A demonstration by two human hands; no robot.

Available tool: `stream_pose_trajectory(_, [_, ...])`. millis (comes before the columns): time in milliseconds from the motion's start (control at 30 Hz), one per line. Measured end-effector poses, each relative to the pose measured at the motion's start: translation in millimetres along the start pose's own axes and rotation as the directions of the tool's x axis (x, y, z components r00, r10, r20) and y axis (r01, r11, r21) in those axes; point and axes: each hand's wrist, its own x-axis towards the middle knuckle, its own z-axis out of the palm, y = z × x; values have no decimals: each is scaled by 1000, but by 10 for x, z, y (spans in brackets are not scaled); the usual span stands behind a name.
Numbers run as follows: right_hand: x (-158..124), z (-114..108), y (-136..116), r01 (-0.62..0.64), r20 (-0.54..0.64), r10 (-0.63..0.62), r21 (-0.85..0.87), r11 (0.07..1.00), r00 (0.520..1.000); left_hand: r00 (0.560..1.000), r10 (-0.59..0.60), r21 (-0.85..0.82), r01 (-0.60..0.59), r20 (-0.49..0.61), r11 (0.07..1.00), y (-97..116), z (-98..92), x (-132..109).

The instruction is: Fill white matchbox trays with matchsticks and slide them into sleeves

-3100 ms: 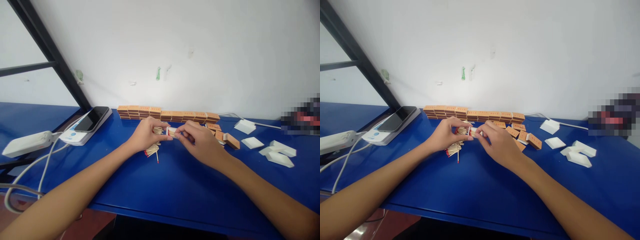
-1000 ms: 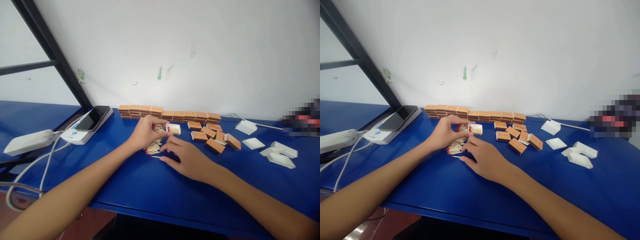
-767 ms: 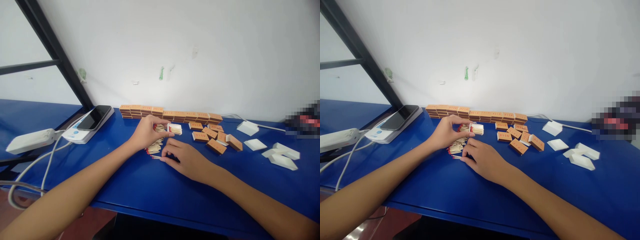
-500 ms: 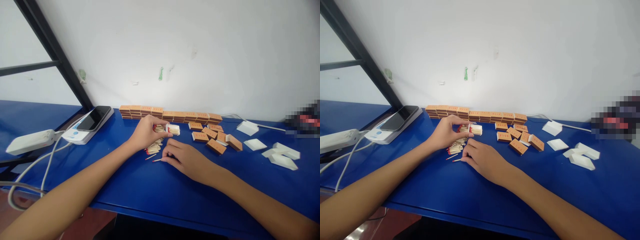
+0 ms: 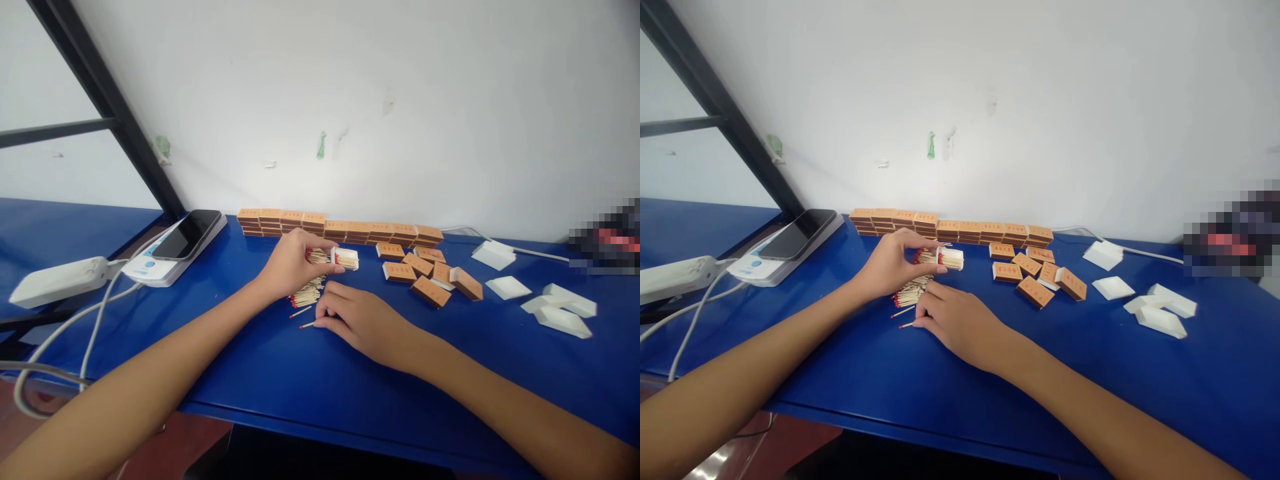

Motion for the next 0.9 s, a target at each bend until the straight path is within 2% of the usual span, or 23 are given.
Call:
stream_pose_trajectory(167, [57,106,-25,23,-74,-25,-33,999,997,1000,16,-13,-16,-4,1000,-15,-1,7])
stream_pose_trajectory(433, [57,66,-47,-42,-10,41,-4,999,999,1000,29,14,-29,-6,999,-18,4,6])
stream_pose_trajectory(533, [55,51,-57,-47,-22,47,-13,999,999,1000,10,0,-10,-1,1000,-9,6,5])
stream_pose_trajectory(733, [64,82,-56,-57,30,58,-31,998,998,999,39,13,-39,2,999,-12,16,8])
stream_pose_trajectory(900, [5,-79,-11,-32,-10,32,-33,999,999,1000,9,46,-9,1,999,-21,-1,10])
